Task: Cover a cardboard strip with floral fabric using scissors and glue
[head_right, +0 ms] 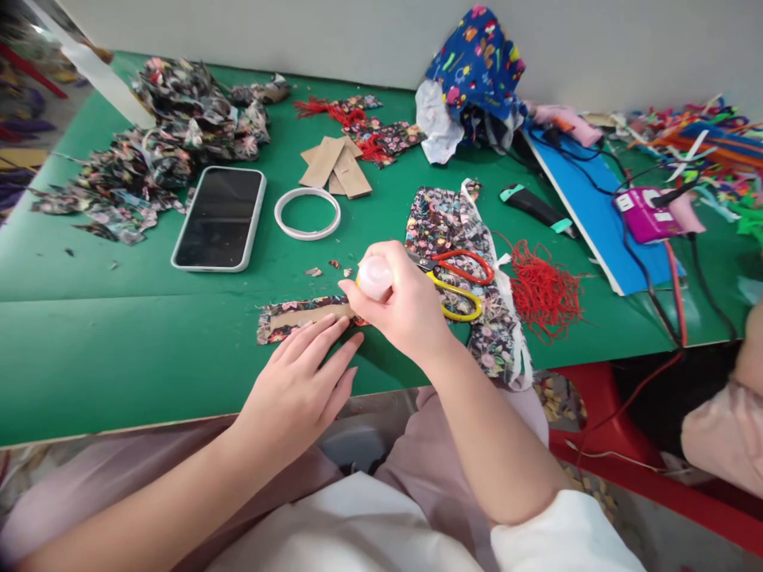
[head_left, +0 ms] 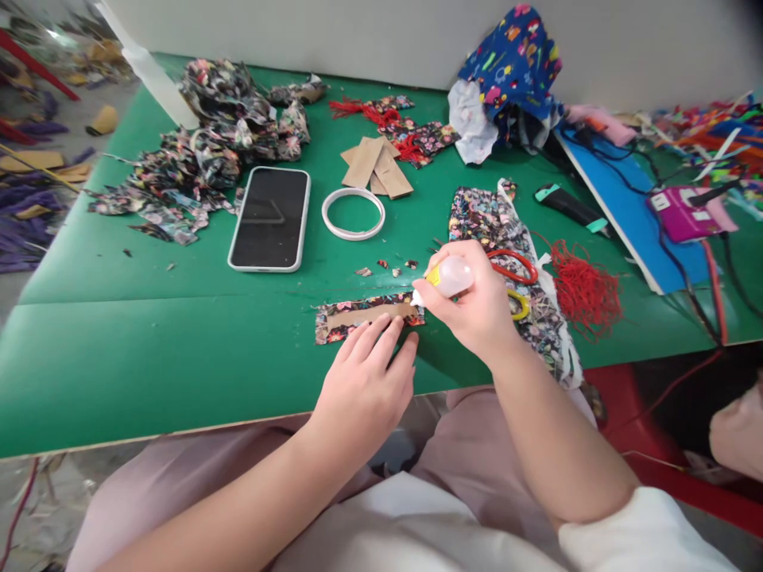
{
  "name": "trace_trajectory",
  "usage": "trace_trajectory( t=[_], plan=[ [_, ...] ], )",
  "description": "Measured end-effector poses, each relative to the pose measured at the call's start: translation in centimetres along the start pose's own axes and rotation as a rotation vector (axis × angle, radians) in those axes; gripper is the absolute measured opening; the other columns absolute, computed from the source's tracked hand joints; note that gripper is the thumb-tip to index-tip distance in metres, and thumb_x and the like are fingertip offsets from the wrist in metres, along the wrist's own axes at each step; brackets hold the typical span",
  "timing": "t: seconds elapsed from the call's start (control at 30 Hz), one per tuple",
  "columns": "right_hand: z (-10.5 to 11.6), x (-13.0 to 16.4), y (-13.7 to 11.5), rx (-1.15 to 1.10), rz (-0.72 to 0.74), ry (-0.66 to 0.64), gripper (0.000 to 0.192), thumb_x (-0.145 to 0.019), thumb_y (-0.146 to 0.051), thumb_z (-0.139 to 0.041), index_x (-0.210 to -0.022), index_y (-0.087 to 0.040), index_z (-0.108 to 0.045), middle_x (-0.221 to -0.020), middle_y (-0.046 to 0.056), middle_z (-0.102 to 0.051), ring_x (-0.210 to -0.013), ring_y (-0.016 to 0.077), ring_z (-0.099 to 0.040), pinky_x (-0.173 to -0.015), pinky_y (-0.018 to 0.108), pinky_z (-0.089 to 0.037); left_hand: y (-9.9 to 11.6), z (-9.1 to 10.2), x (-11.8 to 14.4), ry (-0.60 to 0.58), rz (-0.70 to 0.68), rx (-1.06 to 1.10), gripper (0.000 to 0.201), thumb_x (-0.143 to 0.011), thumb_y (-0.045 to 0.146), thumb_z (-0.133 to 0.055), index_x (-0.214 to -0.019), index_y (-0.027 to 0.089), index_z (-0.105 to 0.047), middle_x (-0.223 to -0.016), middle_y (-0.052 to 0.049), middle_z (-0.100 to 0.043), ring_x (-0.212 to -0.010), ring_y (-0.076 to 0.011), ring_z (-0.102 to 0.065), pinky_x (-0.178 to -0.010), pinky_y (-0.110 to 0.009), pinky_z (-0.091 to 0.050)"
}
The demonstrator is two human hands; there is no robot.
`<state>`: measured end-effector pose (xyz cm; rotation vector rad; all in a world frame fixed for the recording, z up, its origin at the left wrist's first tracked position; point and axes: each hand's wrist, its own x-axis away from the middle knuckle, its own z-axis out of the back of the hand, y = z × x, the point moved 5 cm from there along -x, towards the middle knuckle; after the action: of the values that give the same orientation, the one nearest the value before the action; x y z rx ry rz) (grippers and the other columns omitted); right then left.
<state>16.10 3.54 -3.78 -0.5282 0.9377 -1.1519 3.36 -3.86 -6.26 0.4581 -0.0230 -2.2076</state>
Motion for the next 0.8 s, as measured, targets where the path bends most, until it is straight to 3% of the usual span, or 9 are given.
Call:
trace_trajectory(
  t=[0.2, 0.33, 0.5, 0.8],
  plan=[
    [0.22, 0.59, -0.66, 0.071, -0.004, -0.053, 0.027, -0.074, -0.035, -0.065, -0.091, -0.023, -0.048, -0.080, -0.002, -0.059, -0.066, 0.0110, -0.056, -0.062, 0.025, -0.045, -0.02, -0.01, -0.06, 0.001, -0.001, 0.009, 0.035, -0.086, 0.024, -0.047, -0.116, 0.012, -0.060, -0.122, -0.014, -0.060, -0.114, -0.0300, -0.053, -0.091, -0.045, -0.048],
    [0.52, 0.75, -0.90, 0.006, 0.020, -0.012, 0.025, -0.075, -0.033, -0.063, -0.091, -0.022, -0.047, -0.080, -0.002, -0.057, -0.068, 0.0109, -0.056, -0.064, 0.024, -0.045, -0.06, -0.05, 0.02, -0.008, 0.003, 0.016, 0.035, -0.086, 0.023, -0.047, -0.117, 0.011, -0.059, -0.122, -0.014, -0.060, -0.115, -0.0303, -0.053, -0.091, -0.046, -0.048],
    [-0.29, 1.03, -0.85, 0.025, 0.013, -0.158, 0.026, -0.073, -0.029, -0.065, -0.091, -0.024, -0.047, -0.080, -0.003, -0.057, -0.067, 0.0110, -0.055, -0.060, 0.023, -0.045, -0.14, -0.10, 0.12, -0.021, 0.002, 0.037, 0.036, -0.086, 0.023, -0.047, -0.117, 0.011, -0.059, -0.122, -0.016, -0.059, -0.116, -0.0312, -0.052, -0.093, -0.046, -0.047],
    [0.26, 0.72, -0.47, -0.072, 0.001, -0.040, 0.025, -0.076, -0.032, -0.063, -0.091, -0.023, -0.046, -0.082, -0.001, -0.055, -0.070, 0.0120, -0.056, -0.064, 0.026, -0.047, -0.15, -0.20, -0.08, -0.033, 0.002, 0.028, 0.036, -0.086, 0.023, -0.047, -0.118, 0.011, -0.058, -0.123, -0.016, -0.058, -0.116, -0.0311, -0.051, -0.092, -0.046, -0.046]
  ],
)
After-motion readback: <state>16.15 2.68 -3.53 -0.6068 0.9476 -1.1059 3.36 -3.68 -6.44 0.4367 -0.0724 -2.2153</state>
